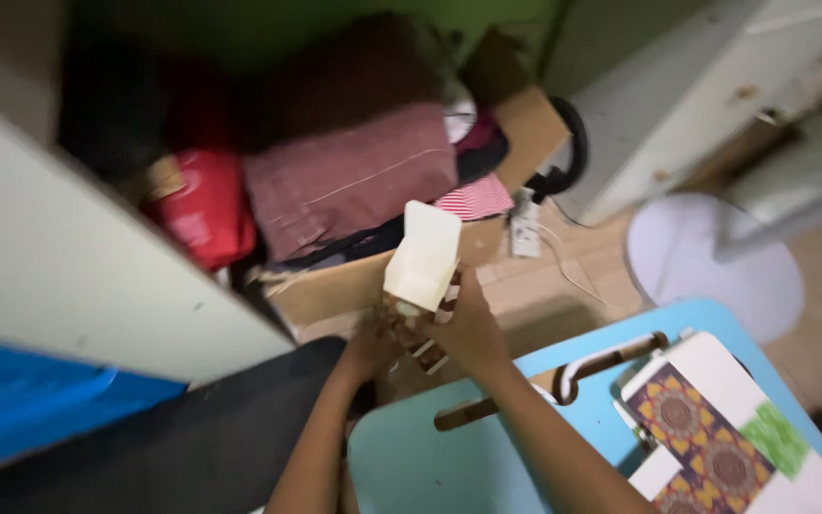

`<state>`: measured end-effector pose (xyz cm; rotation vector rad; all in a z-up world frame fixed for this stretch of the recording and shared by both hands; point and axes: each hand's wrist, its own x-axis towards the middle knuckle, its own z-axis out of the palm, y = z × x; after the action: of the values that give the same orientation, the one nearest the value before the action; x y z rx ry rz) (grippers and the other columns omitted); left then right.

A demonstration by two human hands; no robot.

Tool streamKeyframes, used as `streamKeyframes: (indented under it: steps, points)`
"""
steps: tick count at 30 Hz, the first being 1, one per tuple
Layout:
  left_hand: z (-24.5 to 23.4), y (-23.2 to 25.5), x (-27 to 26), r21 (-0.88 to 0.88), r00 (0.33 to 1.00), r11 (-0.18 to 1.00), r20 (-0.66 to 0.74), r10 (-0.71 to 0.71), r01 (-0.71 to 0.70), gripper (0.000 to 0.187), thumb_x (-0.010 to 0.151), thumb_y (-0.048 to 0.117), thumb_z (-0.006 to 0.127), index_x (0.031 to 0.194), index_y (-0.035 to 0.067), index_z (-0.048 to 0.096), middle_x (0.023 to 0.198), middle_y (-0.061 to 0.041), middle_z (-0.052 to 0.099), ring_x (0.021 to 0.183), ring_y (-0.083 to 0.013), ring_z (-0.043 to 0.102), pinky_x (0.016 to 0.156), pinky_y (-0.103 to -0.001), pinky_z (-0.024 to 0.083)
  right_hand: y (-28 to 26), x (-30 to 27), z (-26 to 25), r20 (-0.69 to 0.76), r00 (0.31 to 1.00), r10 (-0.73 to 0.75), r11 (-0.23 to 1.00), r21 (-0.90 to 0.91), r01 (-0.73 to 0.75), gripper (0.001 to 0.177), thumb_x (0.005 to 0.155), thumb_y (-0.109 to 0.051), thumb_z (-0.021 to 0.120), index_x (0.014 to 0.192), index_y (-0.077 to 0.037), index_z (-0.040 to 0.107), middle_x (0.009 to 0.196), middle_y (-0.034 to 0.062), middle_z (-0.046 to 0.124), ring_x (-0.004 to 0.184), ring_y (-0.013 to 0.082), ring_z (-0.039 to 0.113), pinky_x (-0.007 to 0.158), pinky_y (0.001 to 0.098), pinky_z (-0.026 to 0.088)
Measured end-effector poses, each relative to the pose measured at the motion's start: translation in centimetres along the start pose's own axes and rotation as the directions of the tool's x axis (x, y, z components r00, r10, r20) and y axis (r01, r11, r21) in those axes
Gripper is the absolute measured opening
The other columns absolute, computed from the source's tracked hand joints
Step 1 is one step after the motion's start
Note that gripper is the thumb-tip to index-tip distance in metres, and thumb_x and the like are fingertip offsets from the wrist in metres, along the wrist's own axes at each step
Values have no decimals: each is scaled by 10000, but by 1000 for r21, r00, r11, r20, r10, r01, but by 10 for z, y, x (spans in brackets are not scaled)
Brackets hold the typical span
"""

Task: The person folds cardboard templates into small boxes by hand on a blue table. They then remove a round purple item from a plastic bag on the rug and place it inside an assembled box.

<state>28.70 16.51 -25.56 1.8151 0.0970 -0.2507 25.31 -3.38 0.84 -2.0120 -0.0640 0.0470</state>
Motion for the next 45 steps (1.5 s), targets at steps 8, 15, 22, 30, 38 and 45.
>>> streamKeyframes:
  steps: [8,15,22,30,38,45]
  points:
    - [34,-38,44,227,989,972,141,34,-66,491,833,284,759,1282,115,656,1199,-106,666,1033,-264,657,882,-416,561,7,6,-1,-102,974,201,977,88,-193,831,667,-109,868,1346,-71,391,1186,117,666,1035,209,702,770,352,634]
    - [42,-20,55,689,911,598,267,315,-409,384,877,290,643,1233,151,681,1286,-49,642,1145,-269,610,968,-470,500,-13,6,-3,-162,902,400,915,17,-402,822,714,-118,869,1379,-79,386,1143,154,725,939,235,723,802,350,587]
    - [62,-62,66,833,691,60,413,594,-549,401,871,278,547,1232,194,699,1337,-4,618,1232,-271,562,1039,-502,446,-24,4,-3,-167,917,362,929,-21,-370,800,717,-55,844,1388,-80,408,1207,134,703,1069,187,698,903,339,546]
    - [48,-43,43,914,938,218,320,132,-343,245,972,230,554,1177,152,663,1379,-33,572,1264,-286,538,989,-541,479,-33,6,-3,-206,887,413,910,66,-408,765,735,-26,797,1399,-87,421,1247,118,684,1045,214,736,853,348,596]
    - [10,27,-3,73,986,997,162,-32,21,544,615,140,895,1064,24,611,889,-129,715,779,-252,711,699,-394,575,-36,3,-5,-328,899,291,954,33,-297,811,718,-31,846,1406,-83,421,1215,144,688,1078,247,694,854,364,572]
    - [-26,85,-28,-36,975,977,-85,204,-208,597,673,113,853,1175,36,539,926,-58,629,828,-162,611,730,-330,542,-1,4,5,-358,924,133,968,249,-43,761,753,14,780,1417,-61,417,1230,133,642,1121,238,669,829,368,600]
